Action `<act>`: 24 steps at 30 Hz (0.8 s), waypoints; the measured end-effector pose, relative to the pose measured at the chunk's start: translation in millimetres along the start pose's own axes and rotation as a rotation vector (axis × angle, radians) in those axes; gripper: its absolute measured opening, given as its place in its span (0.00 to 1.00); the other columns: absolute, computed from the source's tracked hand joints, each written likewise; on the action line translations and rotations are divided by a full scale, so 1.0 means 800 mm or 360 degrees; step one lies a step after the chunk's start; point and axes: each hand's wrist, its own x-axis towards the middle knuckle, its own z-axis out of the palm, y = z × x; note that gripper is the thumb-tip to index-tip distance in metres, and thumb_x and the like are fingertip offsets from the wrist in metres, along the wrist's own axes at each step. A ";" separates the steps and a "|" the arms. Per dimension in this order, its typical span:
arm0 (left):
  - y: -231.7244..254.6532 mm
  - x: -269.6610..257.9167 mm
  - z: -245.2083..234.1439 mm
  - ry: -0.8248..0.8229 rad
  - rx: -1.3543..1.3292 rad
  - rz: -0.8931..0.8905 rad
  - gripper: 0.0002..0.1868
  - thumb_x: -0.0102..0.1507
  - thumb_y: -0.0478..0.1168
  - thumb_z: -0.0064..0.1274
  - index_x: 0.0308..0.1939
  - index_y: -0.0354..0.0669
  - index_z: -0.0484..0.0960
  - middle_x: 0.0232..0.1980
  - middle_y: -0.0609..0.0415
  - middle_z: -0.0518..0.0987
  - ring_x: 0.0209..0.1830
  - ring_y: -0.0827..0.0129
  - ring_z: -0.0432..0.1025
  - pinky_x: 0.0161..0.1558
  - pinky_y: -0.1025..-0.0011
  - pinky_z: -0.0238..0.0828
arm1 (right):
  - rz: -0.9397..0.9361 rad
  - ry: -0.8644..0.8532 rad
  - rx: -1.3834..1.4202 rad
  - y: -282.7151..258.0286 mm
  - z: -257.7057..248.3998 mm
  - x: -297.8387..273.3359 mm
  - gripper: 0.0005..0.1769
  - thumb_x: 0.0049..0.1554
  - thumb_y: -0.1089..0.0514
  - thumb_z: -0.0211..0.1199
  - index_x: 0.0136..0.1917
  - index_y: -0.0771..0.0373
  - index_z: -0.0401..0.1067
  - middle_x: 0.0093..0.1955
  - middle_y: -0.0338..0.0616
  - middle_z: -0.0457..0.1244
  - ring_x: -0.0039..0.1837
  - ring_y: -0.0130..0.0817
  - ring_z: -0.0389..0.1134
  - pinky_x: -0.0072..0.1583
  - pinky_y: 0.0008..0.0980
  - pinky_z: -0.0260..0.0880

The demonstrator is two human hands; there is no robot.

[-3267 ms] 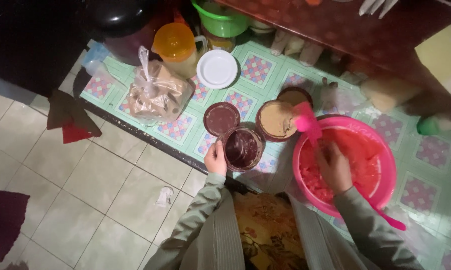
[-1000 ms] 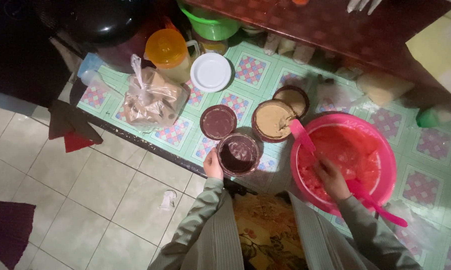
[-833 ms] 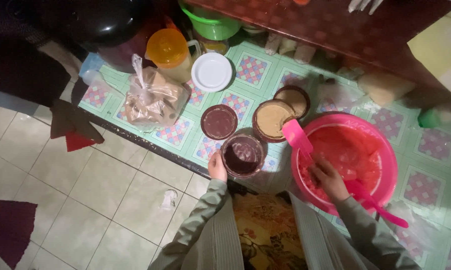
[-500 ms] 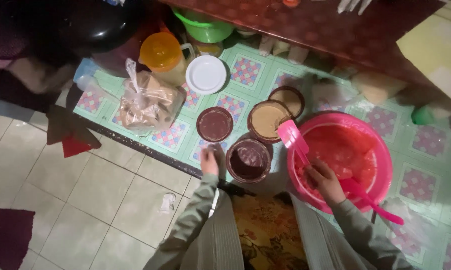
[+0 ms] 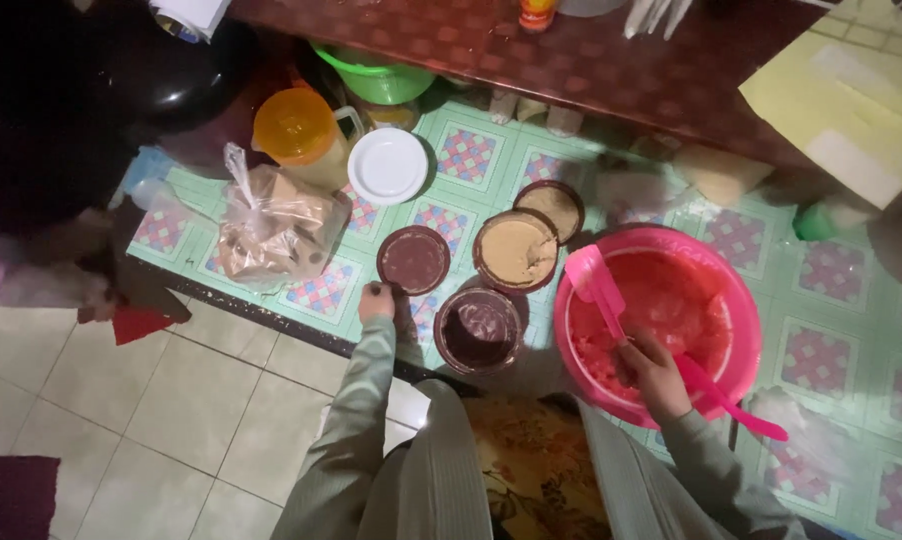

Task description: Scraping the remaining paste or batter from small plastic containers into a larger bowl using a spatula.

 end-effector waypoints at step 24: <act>0.107 -0.195 -0.101 0.0163 -0.0686 0.0827 0.13 0.63 0.36 0.61 0.47 0.44 0.72 0.40 0.46 0.79 0.36 0.55 0.81 0.43 0.65 0.81 | 0.0066 0.0126 0.0081 0.034 -0.019 0.025 0.10 0.63 0.61 0.60 0.56 0.68 0.72 0.32 0.55 0.62 0.29 0.45 0.63 0.32 0.37 0.64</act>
